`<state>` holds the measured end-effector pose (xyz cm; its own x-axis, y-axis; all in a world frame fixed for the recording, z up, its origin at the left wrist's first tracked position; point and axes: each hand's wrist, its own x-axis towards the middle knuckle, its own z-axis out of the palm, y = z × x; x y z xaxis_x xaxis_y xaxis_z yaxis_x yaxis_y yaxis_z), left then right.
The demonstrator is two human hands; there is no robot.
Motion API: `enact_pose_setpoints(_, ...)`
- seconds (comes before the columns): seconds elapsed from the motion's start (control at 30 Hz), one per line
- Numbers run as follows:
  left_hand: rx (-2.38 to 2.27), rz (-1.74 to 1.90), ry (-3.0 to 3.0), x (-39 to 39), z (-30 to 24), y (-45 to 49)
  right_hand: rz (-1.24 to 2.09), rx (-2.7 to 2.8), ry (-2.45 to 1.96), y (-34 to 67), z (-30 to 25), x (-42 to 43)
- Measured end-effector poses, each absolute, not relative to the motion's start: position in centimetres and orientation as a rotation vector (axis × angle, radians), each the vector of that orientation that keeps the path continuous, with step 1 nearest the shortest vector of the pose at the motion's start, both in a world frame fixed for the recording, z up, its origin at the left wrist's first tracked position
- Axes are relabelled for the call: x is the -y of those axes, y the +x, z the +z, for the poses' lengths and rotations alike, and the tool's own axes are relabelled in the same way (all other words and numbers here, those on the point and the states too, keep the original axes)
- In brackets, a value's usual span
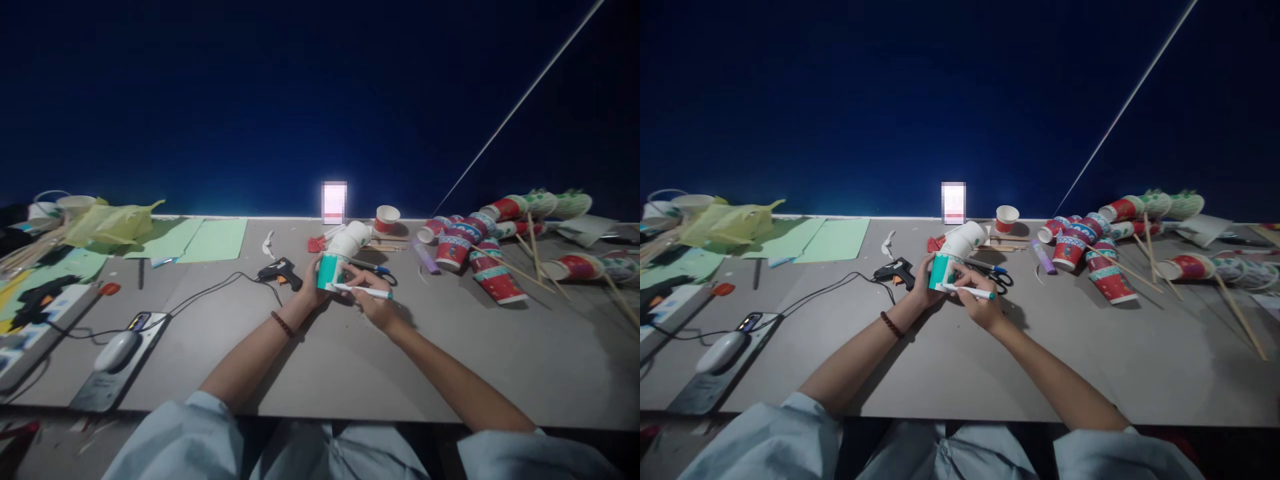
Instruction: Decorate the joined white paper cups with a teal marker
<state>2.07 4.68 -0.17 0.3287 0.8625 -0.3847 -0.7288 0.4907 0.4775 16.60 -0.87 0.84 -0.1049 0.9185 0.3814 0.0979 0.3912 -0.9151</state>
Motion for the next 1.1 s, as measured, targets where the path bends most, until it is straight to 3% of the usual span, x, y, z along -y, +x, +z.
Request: enact_pose_setpoints(1.1,-0.600,1.033,0.235,-4.85,-0.30,2.03,0.902,1.527,-0.921,16.46,1.09,0.82)
